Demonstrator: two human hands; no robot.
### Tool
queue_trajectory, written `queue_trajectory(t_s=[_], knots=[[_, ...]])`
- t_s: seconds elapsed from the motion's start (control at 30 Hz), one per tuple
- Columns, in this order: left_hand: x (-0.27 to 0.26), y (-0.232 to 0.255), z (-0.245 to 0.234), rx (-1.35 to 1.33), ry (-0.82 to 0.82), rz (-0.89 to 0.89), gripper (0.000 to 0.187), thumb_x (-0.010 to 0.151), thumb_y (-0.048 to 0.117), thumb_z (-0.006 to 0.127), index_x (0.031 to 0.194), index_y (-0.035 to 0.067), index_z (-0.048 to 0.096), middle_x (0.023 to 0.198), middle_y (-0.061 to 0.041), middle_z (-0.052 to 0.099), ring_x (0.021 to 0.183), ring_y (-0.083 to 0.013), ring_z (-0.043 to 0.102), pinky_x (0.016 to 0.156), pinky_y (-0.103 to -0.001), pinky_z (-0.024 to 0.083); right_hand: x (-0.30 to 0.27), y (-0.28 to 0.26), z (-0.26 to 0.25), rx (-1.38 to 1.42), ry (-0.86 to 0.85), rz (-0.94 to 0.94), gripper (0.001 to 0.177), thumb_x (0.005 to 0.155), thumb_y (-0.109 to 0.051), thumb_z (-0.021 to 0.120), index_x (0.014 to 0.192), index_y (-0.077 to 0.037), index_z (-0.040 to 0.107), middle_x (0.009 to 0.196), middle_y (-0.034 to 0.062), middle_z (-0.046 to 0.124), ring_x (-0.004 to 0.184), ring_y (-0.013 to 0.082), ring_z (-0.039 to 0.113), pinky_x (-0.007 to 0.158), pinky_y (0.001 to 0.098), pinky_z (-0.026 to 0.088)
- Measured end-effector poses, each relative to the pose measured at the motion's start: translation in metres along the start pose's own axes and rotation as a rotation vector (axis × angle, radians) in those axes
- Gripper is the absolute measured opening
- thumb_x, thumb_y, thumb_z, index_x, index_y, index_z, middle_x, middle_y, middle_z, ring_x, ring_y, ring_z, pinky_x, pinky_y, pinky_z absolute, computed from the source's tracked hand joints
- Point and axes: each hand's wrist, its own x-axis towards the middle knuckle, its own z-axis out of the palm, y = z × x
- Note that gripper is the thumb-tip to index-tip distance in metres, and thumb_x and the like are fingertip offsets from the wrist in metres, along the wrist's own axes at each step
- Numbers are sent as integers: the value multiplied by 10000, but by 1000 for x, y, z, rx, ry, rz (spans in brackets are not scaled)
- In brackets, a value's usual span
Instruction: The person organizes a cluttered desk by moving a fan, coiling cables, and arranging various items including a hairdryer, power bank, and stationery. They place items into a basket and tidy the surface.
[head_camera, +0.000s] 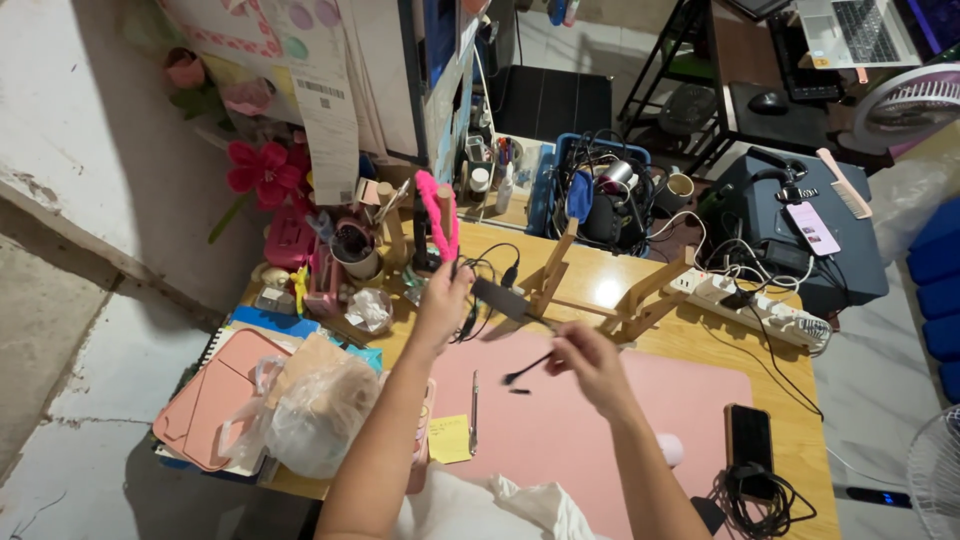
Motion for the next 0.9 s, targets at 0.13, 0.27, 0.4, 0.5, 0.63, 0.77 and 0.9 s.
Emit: queue_trajectory(t_s=[0.13,0.27,0.4,0.5,0.63,0.77,0.9], knots=[[-16,-7,31,30,-40,10,235,1072,262,556,962,58,592,680,45,480,605,-63,421,526,-255,356,15,10,38,111,-69,72,133,1016,-155,607,1037,-24,616,786,54,657,709,151,691,683,304,578],[-9,2,21,97,78,95,236,1067,274,539,995,63,619,707,63,518,616,-47,462,541,-230,390,14,11,22,392,-140,-44,165,1017,-171,615,1094,-26,617,886,16,631,807,137,640,753,315,528],[2,17,-30,-114,56,-99,269,1090,306,538,1016,55,598,701,78,465,572,-46,395,487,-222,306,8,3,-48,-200,-288,49,212,1036,-224,649,1104,-25,676,890,35,623,858,137,585,797,314,507],[-3,27,-36,-62,-112,-265,257,1075,281,570,1017,35,617,689,55,460,542,-79,361,467,-257,270,9,-1,-51,-612,-167,266,292,972,-291,686,1166,-73,716,1002,48,698,925,194,648,835,356,553],[-18,50,-6,360,-470,-96,203,989,223,606,985,39,691,828,44,701,732,-62,614,683,-241,501,15,-29,-13,-693,-161,-83,788,777,-268,848,1464,-140,484,1373,99,542,1281,252,504,1059,406,445],[-17,69,16,495,-601,-157,287,1002,261,581,896,8,666,733,-19,642,655,-123,575,619,-296,475,49,-44,28,-435,-315,-389,902,741,-233,889,1489,-79,409,1589,166,382,1480,327,293,1159,466,333],[14,56,5,365,-558,-114,253,1007,242,584,920,23,676,767,19,622,678,-87,544,604,-277,450,108,-17,30,-9,-391,-47,550,883,-182,762,1380,-67,557,1228,78,653,1068,199,650,924,373,558]])
